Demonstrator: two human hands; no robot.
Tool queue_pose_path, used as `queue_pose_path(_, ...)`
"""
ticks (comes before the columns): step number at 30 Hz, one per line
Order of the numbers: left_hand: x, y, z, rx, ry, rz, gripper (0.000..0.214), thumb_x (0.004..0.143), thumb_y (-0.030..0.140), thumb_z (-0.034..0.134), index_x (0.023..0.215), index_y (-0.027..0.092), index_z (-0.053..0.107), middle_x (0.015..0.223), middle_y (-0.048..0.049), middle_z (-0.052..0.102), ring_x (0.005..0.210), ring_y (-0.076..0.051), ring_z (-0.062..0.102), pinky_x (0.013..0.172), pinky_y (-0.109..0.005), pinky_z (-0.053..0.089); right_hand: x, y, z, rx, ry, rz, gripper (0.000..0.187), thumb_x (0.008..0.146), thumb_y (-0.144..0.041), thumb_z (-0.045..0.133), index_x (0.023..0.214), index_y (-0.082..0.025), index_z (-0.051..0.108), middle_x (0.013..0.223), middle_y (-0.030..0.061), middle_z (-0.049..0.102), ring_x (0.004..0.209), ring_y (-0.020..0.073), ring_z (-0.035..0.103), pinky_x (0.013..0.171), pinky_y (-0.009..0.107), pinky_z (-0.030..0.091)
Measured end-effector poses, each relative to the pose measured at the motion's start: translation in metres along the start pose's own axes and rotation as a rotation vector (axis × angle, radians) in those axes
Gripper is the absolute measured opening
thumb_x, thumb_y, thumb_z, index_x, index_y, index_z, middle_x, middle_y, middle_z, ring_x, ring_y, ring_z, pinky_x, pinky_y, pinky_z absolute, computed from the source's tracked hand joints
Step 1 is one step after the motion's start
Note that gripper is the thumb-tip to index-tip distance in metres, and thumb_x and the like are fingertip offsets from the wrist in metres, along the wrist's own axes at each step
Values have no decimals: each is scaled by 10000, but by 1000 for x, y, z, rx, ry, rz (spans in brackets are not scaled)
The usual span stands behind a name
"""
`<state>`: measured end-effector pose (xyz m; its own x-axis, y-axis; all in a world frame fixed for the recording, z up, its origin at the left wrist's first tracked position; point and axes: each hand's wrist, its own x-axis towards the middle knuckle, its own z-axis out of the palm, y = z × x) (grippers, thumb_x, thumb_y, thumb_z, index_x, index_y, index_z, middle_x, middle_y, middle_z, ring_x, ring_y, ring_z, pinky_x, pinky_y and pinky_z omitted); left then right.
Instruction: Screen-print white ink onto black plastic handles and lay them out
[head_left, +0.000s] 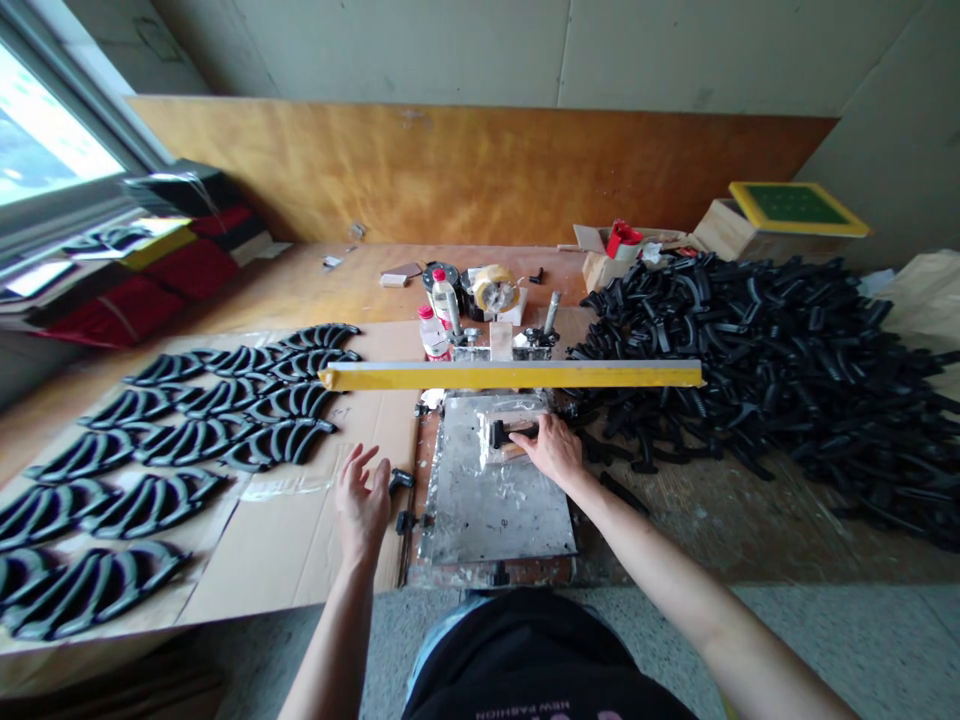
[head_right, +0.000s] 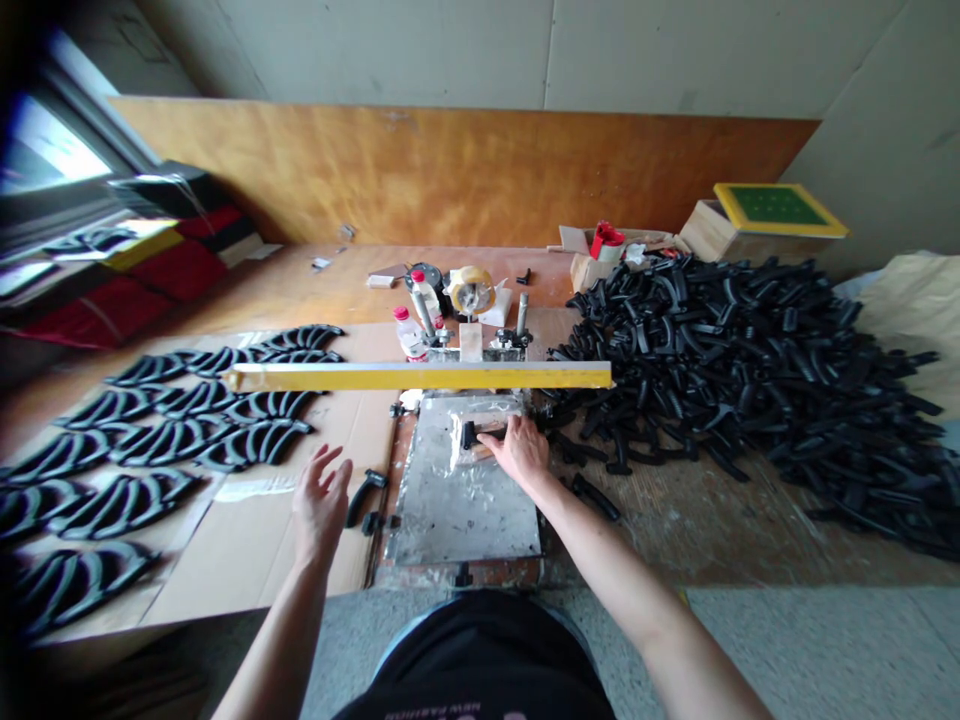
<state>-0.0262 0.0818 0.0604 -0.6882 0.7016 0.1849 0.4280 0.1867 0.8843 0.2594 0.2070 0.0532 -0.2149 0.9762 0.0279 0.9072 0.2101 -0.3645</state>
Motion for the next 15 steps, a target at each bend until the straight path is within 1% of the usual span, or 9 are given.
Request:
queue_pose_path(2, 7, 19, 2, -51, 9, 16, 387, 839, 452, 603, 1110, 180, 649, 1360, -134, 549, 1217, -248, 549, 982, -393, 487, 0, -3, 0, 8, 19, -275, 655, 871, -612, 549, 1374, -197, 491, 1354, 164, 551, 1256, 304, 491, 1029, 425, 388)
queue_pose_path(4, 18, 49, 6, -140, 16, 51, 401, 841, 455, 606, 1134, 183, 633, 1219, -113, 631, 1096, -217, 614, 933, -373, 510, 4, -7, 6, 33, -61, -548, 621, 894, -564, 546, 1430, -267, 440, 1494, 86, 430, 1374, 284, 368, 1131, 442, 277)
queue_pose_path(6, 30, 84, 14, -281, -8, 92, 406, 868, 470, 564, 1137, 171, 619, 976, -69, 679, 894, -170, 655, 840, -337, 538, 8, -13, 16, 36, -148, -669, 598, 909, -540, 536, 1442, -293, 424, 1534, 33, 376, 1418, 265, 305, 1174, 450, 198)
queue_pose_path(7, 35, 101, 18, -366, -44, 102, 409, 887, 479, 523, 1127, 162, 616, 858, -43, 666, 792, -148, 647, 783, -315, 545, 10, -16, 22, 32, -166, -665, 601, 912, -530, 538, 1447, -283, 419, 1536, 33, 372, 1419, 264, 307, 1179, 456, 184)
queue_pose_path(9, 43, 129, 26, -522, -164, 87, 429, 917, 489, 437, 1100, 146, 619, 692, -4, 605, 637, -121, 594, 674, -276, 536, 12, -19, 31, 36, -144, -586, 613, 904, -505, 565, 1440, -234, 439, 1522, 69, 390, 1399, 272, 346, 1176, 464, 195)
queue_pose_path(11, 44, 144, 28, -584, -249, 49, 446, 919, 494, 408, 1077, 142, 631, 656, 1, 585, 590, -120, 565, 613, -257, 516, 14, -13, 32, 103, -61, -449, 568, 866, -460, 642, 1351, -182, 546, 1449, 109, 487, 1362, 271, 403, 1160, 445, 246)
queue_pose_path(12, 41, 146, 26, -577, -260, 36, 454, 915, 503, 409, 1070, 142, 637, 685, -10, 604, 607, -127, 574, 608, -258, 512, 16, -5, 28, 167, -3, -357, 485, 847, -419, 678, 1254, -162, 622, 1364, 114, 574, 1324, 250, 450, 1137, 404, 297)
queue_pose_path(13, 37, 144, 22, -557, -257, 23, 470, 913, 523, 409, 1056, 142, 644, 735, -25, 629, 633, -134, 587, 613, -260, 509, 18, 6, 22, 236, 54, -261, 384, 847, -381, 680, 1143, -135, 675, 1256, 107, 652, 1267, 204, 500, 1102, 326, 340)
queue_pose_path(15, 24, 131, 11, -493, -288, -38, 526, 902, 587, 402, 1019, 144, 660, 817, -44, 663, 657, -141, 596, 597, -256, 494, 24, 34, 2, 357, 153, -102, 245, 893, -306, 594, 976, -101, 698, 1052, 62, 723, 1117, 105, 571, 993, 176, 391)
